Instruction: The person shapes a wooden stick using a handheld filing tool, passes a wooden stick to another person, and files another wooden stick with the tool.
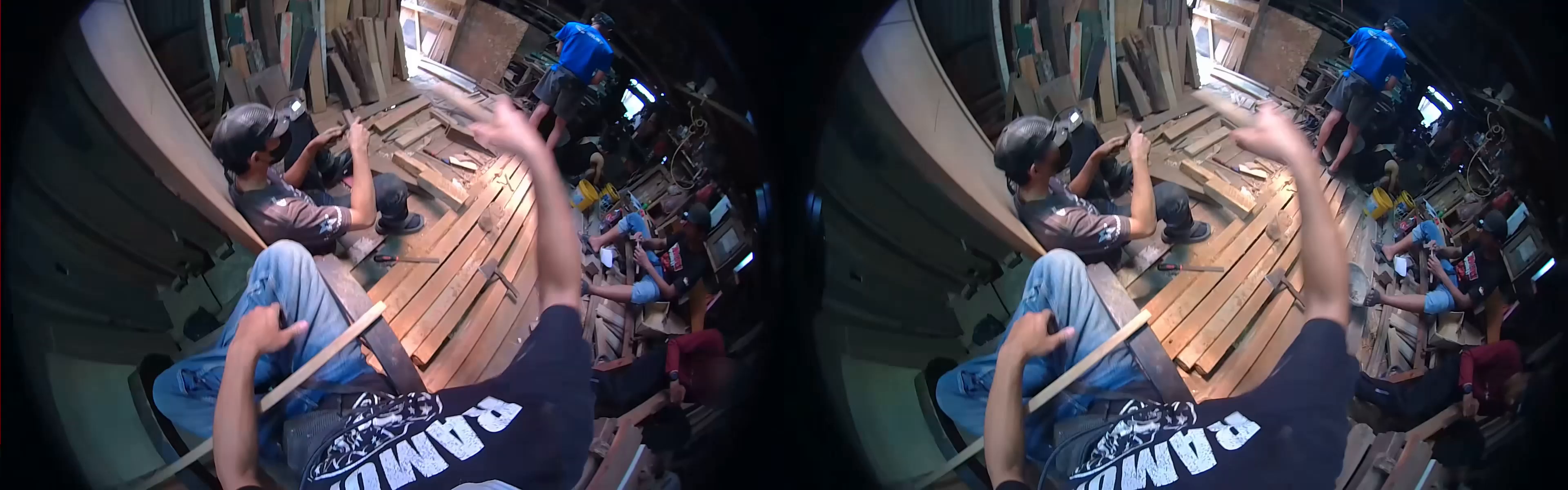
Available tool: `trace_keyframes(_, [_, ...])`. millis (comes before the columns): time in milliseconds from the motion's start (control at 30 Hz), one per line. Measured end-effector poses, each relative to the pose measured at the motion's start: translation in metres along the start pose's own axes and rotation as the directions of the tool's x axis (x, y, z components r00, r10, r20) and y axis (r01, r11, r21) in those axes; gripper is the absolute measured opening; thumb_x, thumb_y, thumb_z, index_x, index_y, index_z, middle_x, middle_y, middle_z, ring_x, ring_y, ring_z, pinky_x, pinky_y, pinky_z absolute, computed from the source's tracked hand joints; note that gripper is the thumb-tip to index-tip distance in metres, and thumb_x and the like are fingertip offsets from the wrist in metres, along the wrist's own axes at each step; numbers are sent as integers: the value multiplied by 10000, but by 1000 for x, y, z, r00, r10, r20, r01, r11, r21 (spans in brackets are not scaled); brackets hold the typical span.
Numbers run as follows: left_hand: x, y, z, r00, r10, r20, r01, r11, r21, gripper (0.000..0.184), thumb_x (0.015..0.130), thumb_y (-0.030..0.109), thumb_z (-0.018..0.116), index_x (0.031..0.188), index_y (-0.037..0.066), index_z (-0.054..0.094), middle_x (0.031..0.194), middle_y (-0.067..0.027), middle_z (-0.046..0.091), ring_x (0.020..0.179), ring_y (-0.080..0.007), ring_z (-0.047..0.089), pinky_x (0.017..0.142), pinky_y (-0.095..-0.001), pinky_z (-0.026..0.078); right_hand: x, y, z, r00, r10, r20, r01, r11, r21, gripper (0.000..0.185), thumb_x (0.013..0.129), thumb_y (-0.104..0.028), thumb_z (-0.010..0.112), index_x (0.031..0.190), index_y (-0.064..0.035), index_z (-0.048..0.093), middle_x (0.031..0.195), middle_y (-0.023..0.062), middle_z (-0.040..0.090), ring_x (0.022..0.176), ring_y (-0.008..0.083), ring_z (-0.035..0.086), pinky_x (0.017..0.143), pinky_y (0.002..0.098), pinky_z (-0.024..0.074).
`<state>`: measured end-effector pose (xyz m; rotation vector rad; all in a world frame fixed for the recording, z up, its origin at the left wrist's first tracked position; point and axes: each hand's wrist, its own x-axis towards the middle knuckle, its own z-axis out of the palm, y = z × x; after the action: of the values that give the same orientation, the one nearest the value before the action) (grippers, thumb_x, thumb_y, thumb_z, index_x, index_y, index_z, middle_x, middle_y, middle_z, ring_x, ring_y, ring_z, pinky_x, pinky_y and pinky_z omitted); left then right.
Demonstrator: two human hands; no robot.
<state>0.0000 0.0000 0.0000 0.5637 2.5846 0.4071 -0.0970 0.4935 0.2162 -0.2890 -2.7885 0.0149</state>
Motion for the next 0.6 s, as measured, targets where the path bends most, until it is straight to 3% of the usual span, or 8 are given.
trace_keyframes(100, [-19,-24,-24,993,-37,-111,39,999,14,620,822,554,650,1021,-33,654,864,-229,683,849,-381,664,766,-456,513,43,114,-5,918,384,-105,-391,918,-62,696,836,-405,689,1240,101,435,979,248,667,691,291,697,517,398,544])
trace_keyframes(167, [-16,-11,-17,974,45,-221,-85,981,-175,553,835,509,655,1007,-17,667,824,-193,691,819,-349,672,750,-431,518,52,161,-53,815,536,220,-543,839,-30,682,837,-379,696,1230,120,447,834,190,675,574,245,661,468,383,505])
trace_keyframes(300, [-14,7,-27,928,116,-355,-208,949,-235,416,848,409,678,968,10,689,768,-157,689,737,-303,677,691,-393,525,20,138,-52,836,540,-98,-539,841,45,688,843,-347,697,1240,118,381,745,165,658,487,228,618,461,357,489])
trace_keyframes(333, [-17,11,-30,911,135,-391,-233,949,-214,373,848,385,688,945,25,698,747,-149,684,693,-285,674,655,-377,523,11,141,-28,900,397,-183,-389,918,79,680,845,-318,697,1235,117,350,792,190,657,507,208,624,483,334,496])
trace_keyframes(367, [-20,15,-33,912,127,-391,-226,950,-217,373,848,385,688,945,25,698,747,-149,684,693,-285,674,655,-377,523,-28,79,-42,926,378,14,-375,913,162,625,849,-286,698,1229,91,377,922,200,666,634,222,669,530,339,518])
trace_keyframes(400, [-23,19,-36,899,152,-410,-257,943,-212,372,848,386,689,940,26,699,737,-145,681,685,-281,672,645,-375,523,-35,94,0,968,251,-20,-243,951,191,730,818,-365,708,1336,42,392,1085,289,648,1041,375,648,847,434,526])
trace_keyframes(433, [-25,22,-38,888,171,-427,-281,937,-209,371,847,388,690,935,27,699,727,-142,677,676,-277,670,635,-372,522,-62,79,23,996,-48,-80,68,961,268,672,809,-335,729,1310,29,469,1109,267,651,1078,375,632,923,408,487])
trace_keyframes(600, [-30,32,-39,789,328,-520,-428,900,-82,315,826,338,731,868,33,669,731,-132,640,654,-278,636,610,-368,496,-211,-55,56,910,-327,254,176,860,479,590,857,-191,685,1397,-101,467,959,230,672,888,359,677,791,405,511])
